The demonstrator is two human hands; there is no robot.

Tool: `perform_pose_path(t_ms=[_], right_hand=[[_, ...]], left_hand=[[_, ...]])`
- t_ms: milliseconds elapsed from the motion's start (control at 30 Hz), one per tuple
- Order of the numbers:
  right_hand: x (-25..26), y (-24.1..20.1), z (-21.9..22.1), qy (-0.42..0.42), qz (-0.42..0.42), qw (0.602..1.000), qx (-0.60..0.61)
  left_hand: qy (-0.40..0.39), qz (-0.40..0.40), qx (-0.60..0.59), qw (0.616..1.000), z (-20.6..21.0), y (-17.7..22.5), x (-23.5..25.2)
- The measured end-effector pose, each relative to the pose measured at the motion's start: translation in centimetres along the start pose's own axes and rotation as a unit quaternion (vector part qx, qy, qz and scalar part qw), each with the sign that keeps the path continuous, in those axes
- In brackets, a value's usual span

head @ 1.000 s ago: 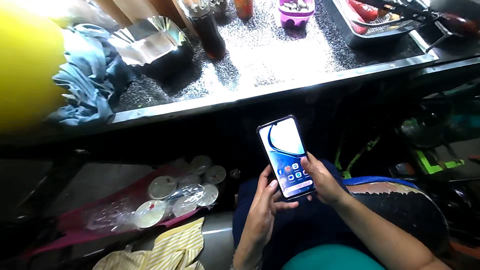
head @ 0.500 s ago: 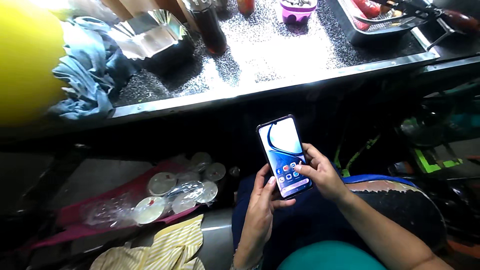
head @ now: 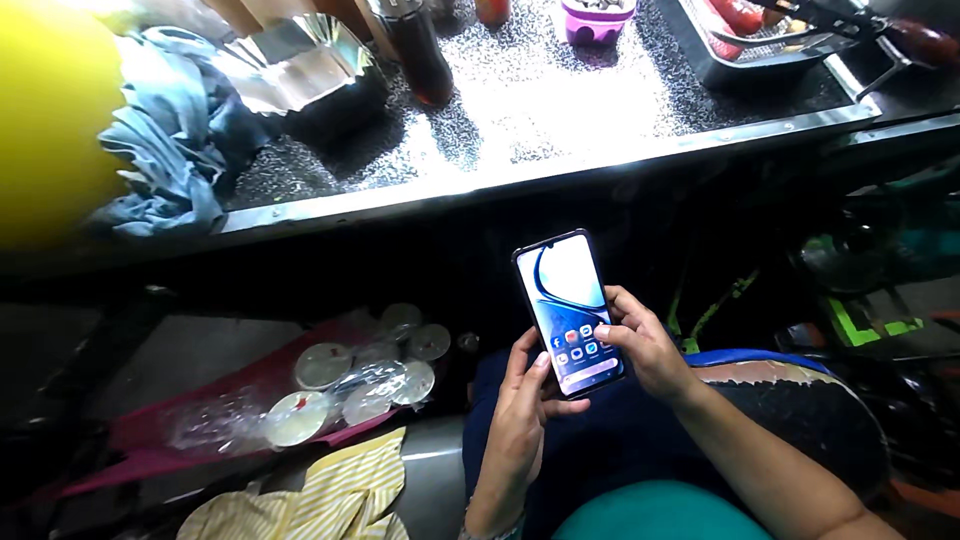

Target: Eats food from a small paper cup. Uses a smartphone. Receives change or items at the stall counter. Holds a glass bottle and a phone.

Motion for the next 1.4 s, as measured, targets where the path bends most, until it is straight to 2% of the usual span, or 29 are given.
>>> perform_pose_path(t_ms=[400, 833, 1400], right_hand=[[0.2, -0.1, -0.2, -0.017, 0.003, 1.0, 0.017], [0.5, -1.0, -0.1, 0.006, 0.016, 1.0, 0.003], [0.0, -2.1, -0.2, 0.01, 0.019, 1.0, 0.014]], left_hand=[[-0.008, -0.001, -0.017, 1.0, -0.1, 0.4, 0.2], [0.008, -0.008, 0.024, 1.0, 0.2, 0.9, -0.2], [-0.022, -0.008, -0.018, 1.0, 0.6, 0.8, -0.3]])
Point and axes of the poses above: each hand's wrist, its own x-axis towards the middle knuckle, its own z-axis out of the palm, y = z × x, the point moved 2 cm from there along x, towards the middle knuckle, and after that the axes turned 2 degrees about -y, right-handed, at the moved point
